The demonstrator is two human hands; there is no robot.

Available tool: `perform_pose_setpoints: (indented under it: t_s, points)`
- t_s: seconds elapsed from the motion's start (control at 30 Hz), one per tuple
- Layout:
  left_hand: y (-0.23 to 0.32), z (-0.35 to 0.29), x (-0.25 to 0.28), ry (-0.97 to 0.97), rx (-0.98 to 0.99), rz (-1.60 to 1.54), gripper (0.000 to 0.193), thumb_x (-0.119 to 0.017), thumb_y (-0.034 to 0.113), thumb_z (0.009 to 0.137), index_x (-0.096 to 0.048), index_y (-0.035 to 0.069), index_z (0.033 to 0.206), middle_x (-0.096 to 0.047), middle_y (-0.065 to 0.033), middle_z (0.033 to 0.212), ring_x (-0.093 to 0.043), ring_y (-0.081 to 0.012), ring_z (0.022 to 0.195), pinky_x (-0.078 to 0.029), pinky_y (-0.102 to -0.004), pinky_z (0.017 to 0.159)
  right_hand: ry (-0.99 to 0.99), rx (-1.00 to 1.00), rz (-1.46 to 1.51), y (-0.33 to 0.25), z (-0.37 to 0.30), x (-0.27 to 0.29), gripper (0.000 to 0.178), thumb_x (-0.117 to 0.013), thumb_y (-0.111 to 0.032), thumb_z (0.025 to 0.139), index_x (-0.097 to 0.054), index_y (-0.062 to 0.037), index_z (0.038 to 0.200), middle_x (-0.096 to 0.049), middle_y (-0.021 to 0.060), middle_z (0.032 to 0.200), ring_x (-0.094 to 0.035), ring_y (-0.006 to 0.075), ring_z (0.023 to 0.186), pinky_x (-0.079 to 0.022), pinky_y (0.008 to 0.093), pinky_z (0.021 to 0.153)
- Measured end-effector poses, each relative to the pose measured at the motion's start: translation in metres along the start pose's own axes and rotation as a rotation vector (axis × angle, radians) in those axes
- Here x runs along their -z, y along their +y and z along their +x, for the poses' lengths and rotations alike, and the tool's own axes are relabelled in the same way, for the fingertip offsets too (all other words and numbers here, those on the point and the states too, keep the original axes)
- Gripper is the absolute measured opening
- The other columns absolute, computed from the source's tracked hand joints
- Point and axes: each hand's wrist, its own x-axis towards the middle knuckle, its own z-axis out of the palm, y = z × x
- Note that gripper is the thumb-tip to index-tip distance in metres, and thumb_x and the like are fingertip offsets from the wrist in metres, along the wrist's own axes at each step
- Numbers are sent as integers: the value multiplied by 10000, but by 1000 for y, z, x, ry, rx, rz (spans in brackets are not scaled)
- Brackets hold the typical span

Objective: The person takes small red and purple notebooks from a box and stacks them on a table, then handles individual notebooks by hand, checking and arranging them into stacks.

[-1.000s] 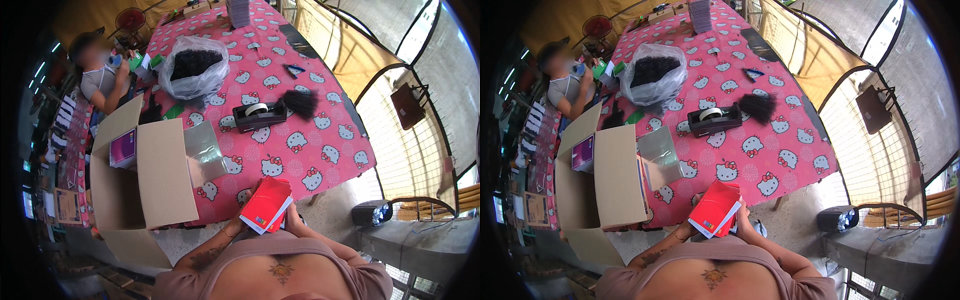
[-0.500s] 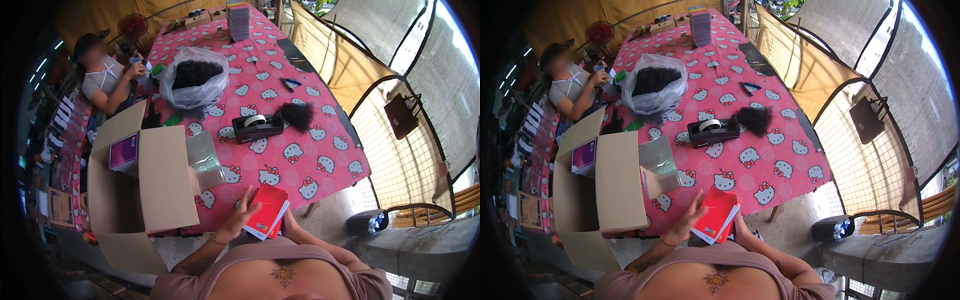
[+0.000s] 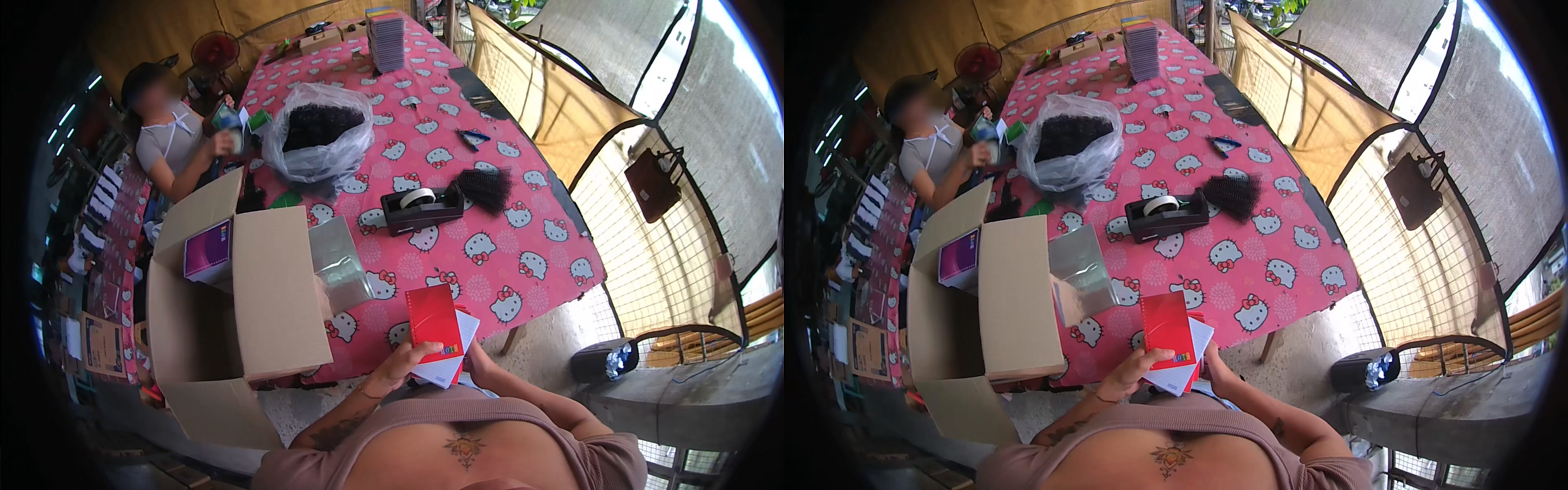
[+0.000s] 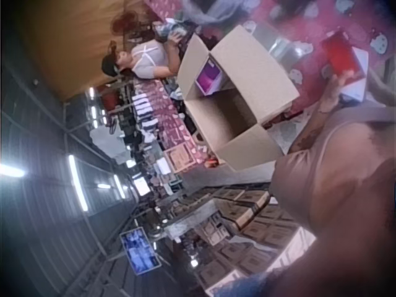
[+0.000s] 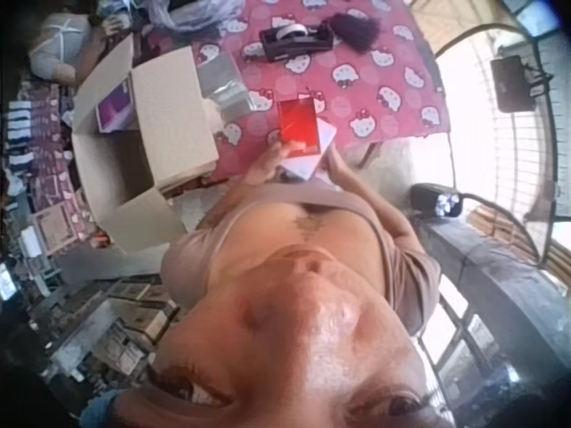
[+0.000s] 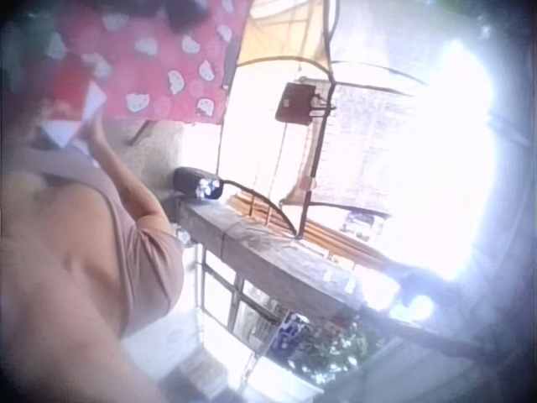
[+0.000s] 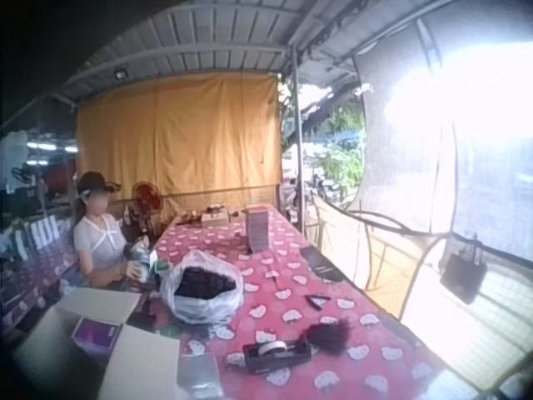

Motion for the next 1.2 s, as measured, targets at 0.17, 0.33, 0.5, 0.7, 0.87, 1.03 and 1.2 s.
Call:
perform_pose_setpoints:
  t_s: [0.17,0.33,0.5,0.7,0.87,1.03,1.2]
  points:
    - [1,-11,27,77,137,-53,320,-668,231,853,-587,49,1103,-634,-50,948,-638,-133,805,-525,-290,701,138,103,32,5,-5,-16,824,-447,-676,930,-163,-152,1499,-417,109,1422,-522,260,1237,-436,484,1013]
    - [-9,-22,54,120,124,-113,225,-651,226,836,-671,31,947,-680,-52,844,-669,-160,735,-537,-300,674,30,109,80,10,-5,-14,759,-572,-554,947,-249,-51,1416,-466,138,1312,-537,222,1163,-461,397,976]
    - [-12,-24,50,117,127,-105,247,-649,219,830,-667,14,967,-688,-67,876,-675,-166,766,-547,-310,721,42,88,28,-8,-17,-19,637,-582,-523,957,-415,-13,1301,-564,105,1149,-585,160,995,-495,336,850]
    - [34,-9,-12,88,-130,-149,447,-665,198,840,-549,11,1229,-631,-75,1092,-632,-159,986,-513,-323,881,46,272,5,-62,-7,-6,617,-594,-527,946,-463,-22,1276,-596,48,1030,-568,113,898,-461,283,741]
    - [111,37,-75,250,-348,-264,500,-626,326,937,-506,64,1345,-630,-78,1229,-640,-193,1081,-531,-362,909,46,531,-120,-176,3,-4,599,-576,-548,943,-509,-29,1235,-551,-6,860,-468,55,723,-324,227,620]
    - [191,110,-92,221,-521,-146,616,-614,364,939,-352,149,1454,-497,-72,1362,-518,-206,1249,-503,-402,966,21,646,-87,-298,33,-10,685,-533,-594,952,-498,13,1266,-560,19,907,-494,75,758,-418,236,695]
    - [257,222,-56,271,-608,-137,498,-638,354,924,-488,135,1346,-596,-54,1259,-606,-195,1120,-508,-392,928,-308,547,-140,-398,129,17,660,-482,-615,961,-546,-71,1329,-669,62,1208,-647,142,1077,-504,316,911]
